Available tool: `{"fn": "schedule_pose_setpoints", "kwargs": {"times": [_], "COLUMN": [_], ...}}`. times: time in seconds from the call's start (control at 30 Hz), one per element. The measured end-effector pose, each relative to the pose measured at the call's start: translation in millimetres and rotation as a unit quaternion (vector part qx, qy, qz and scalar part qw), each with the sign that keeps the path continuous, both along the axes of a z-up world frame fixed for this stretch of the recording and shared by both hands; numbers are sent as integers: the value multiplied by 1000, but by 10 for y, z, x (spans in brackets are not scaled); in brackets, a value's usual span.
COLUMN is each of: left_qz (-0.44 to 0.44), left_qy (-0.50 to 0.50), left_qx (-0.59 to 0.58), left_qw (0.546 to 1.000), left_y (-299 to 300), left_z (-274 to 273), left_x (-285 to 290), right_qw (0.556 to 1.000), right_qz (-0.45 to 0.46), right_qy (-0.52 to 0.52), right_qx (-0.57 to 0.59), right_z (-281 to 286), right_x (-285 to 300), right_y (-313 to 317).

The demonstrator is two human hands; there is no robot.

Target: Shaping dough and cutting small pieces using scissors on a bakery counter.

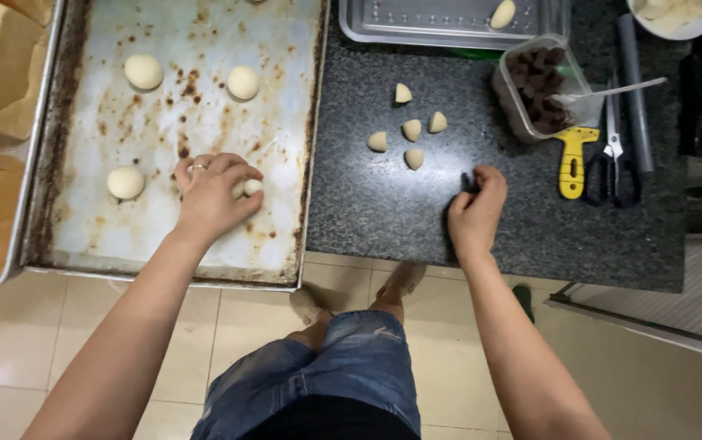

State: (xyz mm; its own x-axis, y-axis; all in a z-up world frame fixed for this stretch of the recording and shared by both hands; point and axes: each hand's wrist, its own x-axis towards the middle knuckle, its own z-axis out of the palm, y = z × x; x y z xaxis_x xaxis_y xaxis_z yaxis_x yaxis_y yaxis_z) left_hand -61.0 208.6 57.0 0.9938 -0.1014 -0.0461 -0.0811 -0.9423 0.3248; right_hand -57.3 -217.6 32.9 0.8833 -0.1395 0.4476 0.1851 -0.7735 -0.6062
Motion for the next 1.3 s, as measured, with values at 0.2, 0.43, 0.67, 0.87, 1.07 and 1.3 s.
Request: {"fn": "schedule_pose_setpoints", "kwargs": {"times": [0.2, 0.43, 0.67, 0.87, 1.07, 1.3], "left_qz": [-8, -117, -58, -57, -53, -49], "left_qy": [-36, 67, 268, 263, 269, 272], "left_qx": [-91, -57, -42, -54, -66, -59], "left_qw": [995, 989, 961, 962, 959, 959], "left_y": [-647, -1722, -1908, -1889, -1884, -1902], "left_z": [113, -56, -341, -495, -521, -533], "left_x": [90, 277, 414, 411, 412, 425], "right_qw": [997, 992, 984, 997, 984, 970], "right_qz": [71, 67, -34, 2, 114, 85], "right_qy": [-19, 90, 170, 35, 134, 129], "right_qx": [28, 59, 46, -75, -22, -186], "right_z": [133, -59, 92, -343, 134, -168], "right_x": [71, 423, 81, 498, 38, 439], "right_y": [253, 544, -37, -74, 305, -139]}}
